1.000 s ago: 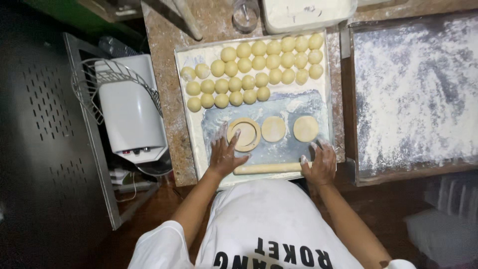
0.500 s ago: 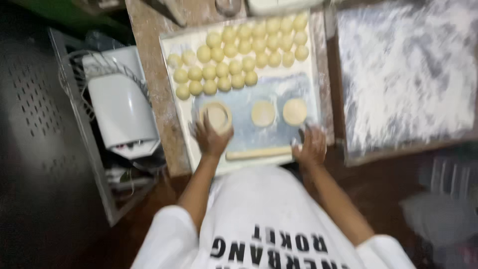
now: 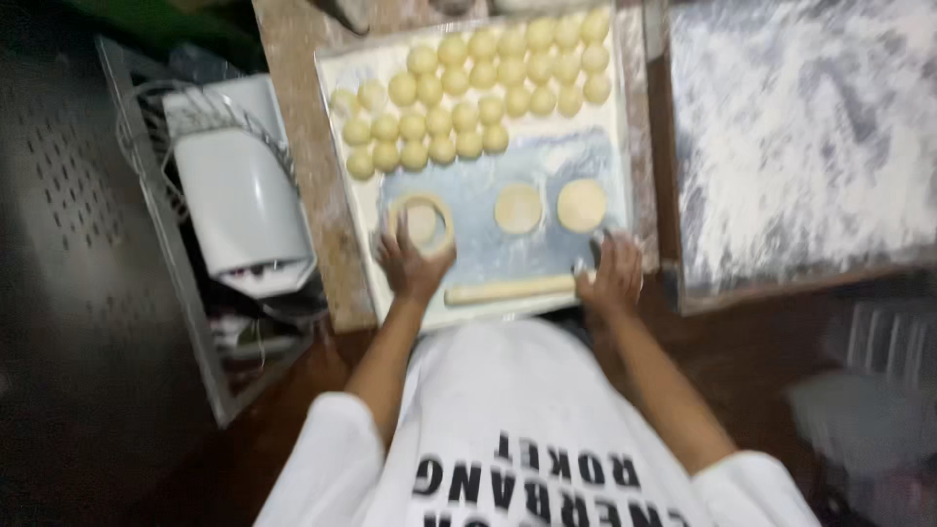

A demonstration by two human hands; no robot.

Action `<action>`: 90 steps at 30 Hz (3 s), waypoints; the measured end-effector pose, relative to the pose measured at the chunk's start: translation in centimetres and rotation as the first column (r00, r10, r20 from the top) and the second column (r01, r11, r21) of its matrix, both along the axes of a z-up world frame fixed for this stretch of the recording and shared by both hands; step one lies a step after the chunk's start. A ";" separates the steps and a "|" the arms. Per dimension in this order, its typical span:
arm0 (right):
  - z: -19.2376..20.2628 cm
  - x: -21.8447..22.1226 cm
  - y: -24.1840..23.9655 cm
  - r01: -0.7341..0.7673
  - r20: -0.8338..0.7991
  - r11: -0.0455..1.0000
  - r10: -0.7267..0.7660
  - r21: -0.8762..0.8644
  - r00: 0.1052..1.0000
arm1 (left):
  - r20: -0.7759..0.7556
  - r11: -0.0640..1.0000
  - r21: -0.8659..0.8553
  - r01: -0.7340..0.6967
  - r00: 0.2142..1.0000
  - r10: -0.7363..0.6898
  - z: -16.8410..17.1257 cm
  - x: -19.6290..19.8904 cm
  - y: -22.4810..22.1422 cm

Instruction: The person flattens balls of dough using a rolling pin, cuts circular shapes using a donut cutter, and places the resulting donuts onto a floured tray.

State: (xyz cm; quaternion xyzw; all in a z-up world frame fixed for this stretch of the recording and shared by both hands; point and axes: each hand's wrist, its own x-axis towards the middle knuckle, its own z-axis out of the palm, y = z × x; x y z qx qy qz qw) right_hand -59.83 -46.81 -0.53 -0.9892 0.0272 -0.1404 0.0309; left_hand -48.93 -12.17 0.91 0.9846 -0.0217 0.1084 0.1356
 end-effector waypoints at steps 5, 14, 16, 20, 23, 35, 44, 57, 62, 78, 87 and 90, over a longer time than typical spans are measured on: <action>-1.5 0.5 -0.3 0.043 -0.054 0.999 -0.045 -0.028 0.998 | -0.018 0.990 0.027 0.138 0.990 -0.138 -2.2 2.1 0.2; -1.7 1.1 -0.7 -0.107 0.208 0.993 0.095 0.049 0.973 | 0.145 0.991 -0.012 -0.132 0.981 0.132 -1.9 2.3 -0.8; -1.4 3.0 -0.1 -0.008 0.329 0.992 0.048 -0.122 0.943 | 0.221 0.996 0.093 0.008 0.975 -0.029 -5.1 1.9 -0.2; -1.8 1.3 -1.2 -0.034 0.229 0.990 0.064 -0.135 0.971 | -0.013 0.997 -0.043 0.058 0.998 -0.059 -2.9 3.0 -1.4; -0.5 3.1 -2.1 -0.082 0.391 0.995 0.098 -0.057 0.915 | 0.015 0.966 -0.220 -0.135 0.990 0.142 3.0 3.9 -3.2; -1.2 -1.8 0.0 0.025 0.066 0.999 -0.022 -0.041 0.998 | -0.092 0.998 -0.054 -0.008 0.996 0.003 -0.5 -0.1 0.4; 2.6 5.2 -0.4 -0.087 0.188 0.990 0.065 0.113 0.980 | 0.010 0.955 -0.186 -0.230 0.972 0.236 0.5 4.4 -1.7; 0.6 0.0 0.8 0.017 -0.004 0.994 -0.017 0.104 1.000 | 0.147 1.000 -0.002 -0.020 0.989 0.020 -2.0 1.5 0.0; 1.8 5.1 0.0 -0.012 0.046 0.981 0.003 0.192 0.999 | -0.107 0.982 -0.124 0.139 0.982 -0.153 -0.2 4.9 -2.0; -1.2 5.5 -1.6 -0.029 0.133 0.999 0.023 0.040 0.991 | 0.069 0.998 -0.063 0.018 0.998 -0.014 -1.7 6.1 -2.0; -0.1 1.4 0.0 -0.074 0.087 0.992 0.065 0.100 0.994 | -0.039 0.985 -0.165 -0.048 0.998 0.042 1.8 2.2 -0.9; 0.8 4.2 -1.1 -0.061 0.157 0.991 0.041 0.121 0.987 | 0.014 0.965 -0.239 -0.111 0.993 0.118 2.7 4.6 -2.4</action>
